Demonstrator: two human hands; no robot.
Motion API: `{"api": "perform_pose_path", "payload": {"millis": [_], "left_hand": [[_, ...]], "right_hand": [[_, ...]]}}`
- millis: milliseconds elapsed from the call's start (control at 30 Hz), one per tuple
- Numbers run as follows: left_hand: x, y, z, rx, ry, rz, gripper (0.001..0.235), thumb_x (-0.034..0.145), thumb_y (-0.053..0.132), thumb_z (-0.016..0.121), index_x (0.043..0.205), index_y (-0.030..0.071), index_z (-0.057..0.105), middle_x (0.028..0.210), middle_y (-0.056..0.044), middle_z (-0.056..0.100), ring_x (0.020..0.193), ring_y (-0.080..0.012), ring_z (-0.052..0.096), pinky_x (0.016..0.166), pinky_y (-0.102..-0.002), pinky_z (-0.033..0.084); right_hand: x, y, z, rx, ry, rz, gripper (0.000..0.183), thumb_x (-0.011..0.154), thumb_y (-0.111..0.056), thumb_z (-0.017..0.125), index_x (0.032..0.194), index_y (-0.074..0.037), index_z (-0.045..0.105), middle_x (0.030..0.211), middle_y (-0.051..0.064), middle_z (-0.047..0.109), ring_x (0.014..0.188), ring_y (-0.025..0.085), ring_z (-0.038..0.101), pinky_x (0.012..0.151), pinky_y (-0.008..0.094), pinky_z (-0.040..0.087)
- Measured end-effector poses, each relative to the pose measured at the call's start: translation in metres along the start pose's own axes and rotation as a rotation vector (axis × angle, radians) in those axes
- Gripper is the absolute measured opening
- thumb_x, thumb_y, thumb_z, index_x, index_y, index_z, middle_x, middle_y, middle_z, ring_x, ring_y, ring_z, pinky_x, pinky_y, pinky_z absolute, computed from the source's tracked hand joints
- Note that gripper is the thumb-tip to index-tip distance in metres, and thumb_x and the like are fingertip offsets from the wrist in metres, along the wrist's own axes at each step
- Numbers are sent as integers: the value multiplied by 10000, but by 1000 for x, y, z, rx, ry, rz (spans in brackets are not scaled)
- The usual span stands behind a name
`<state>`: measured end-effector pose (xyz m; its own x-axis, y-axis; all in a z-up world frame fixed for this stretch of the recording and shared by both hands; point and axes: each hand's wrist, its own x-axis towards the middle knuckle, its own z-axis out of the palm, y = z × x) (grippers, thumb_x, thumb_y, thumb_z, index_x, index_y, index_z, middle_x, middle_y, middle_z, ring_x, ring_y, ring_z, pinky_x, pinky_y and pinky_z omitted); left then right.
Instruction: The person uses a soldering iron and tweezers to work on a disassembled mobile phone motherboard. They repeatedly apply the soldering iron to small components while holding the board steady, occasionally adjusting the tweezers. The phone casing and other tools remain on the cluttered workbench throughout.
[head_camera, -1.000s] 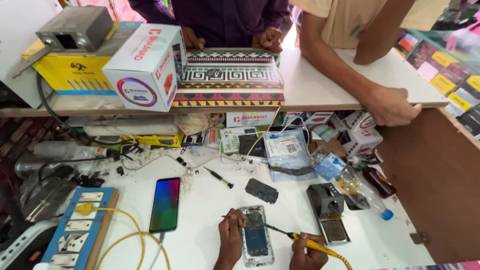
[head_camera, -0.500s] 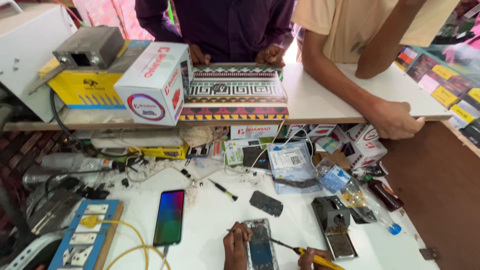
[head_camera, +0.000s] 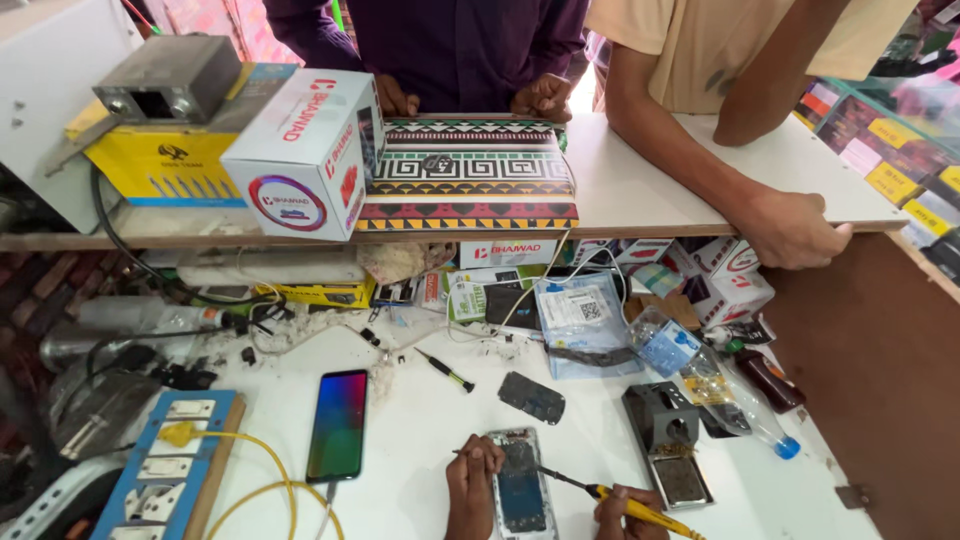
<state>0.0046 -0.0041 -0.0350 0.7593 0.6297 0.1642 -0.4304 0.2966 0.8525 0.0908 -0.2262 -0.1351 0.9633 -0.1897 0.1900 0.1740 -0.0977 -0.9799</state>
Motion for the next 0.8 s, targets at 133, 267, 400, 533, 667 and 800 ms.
{"api": "perform_pose_path", "payload": {"millis": [133, 267, 400, 533, 667, 800], "left_hand": [[4, -4, 2, -41, 12, -25, 453, 1090, 345, 420, 762, 33, 408, 753, -71, 411, 710, -177, 390, 671, -341, 366], [0, -4, 0, -35, 28, -52, 442, 1079, 340, 410, 765, 29, 411, 751, -73, 424, 701, -178, 397, 667, -343, 374], [-3, -2, -2, 19, 3, -39, 455, 1100, 355, 408, 775, 38, 382, 752, -71, 397, 686, -166, 347, 643, -335, 333], [4, 6, 0, 53, 26, -60, 467, 1096, 363, 406, 762, 37, 393, 739, -87, 418, 673, -167, 343, 632, -343, 339], [7, 6, 4, -22, -9, -26, 430, 1088, 339, 404, 779, 41, 396, 767, -80, 422, 709, -168, 382, 660, -338, 361], [1, 4, 0, -83, -33, 53, 451, 1137, 326, 424, 784, 52, 357, 763, -61, 360, 710, -181, 369, 690, -351, 389]], "right_hand": [[0, -18, 6, -81, 7, -9, 244, 964, -152, 600, 1003, 57, 480, 582, 174, 619, 498, 188, 585, 543, 326, 516], [-3, -39, 11, -29, 31, 20, 203, 962, -115, 594, 967, 79, 530, 613, 186, 632, 529, 182, 631, 591, 309, 552], [-14, -63, 12, 11, 85, 15, 180, 963, -84, 604, 935, 87, 558, 594, 186, 624, 516, 177, 609, 558, 305, 524], [-15, -86, 18, 50, 75, -28, 150, 961, -67, 607, 900, 67, 579, 580, 159, 632, 502, 153, 593, 524, 281, 487], [-11, -102, 18, -10, 86, -107, 173, 980, -80, 605, 874, 55, 589, 551, 133, 632, 477, 141, 597, 523, 264, 494], [-17, -113, 16, -87, 81, -72, 196, 991, -95, 610, 861, 51, 599, 535, 116, 628, 474, 124, 599, 521, 255, 489]]}}
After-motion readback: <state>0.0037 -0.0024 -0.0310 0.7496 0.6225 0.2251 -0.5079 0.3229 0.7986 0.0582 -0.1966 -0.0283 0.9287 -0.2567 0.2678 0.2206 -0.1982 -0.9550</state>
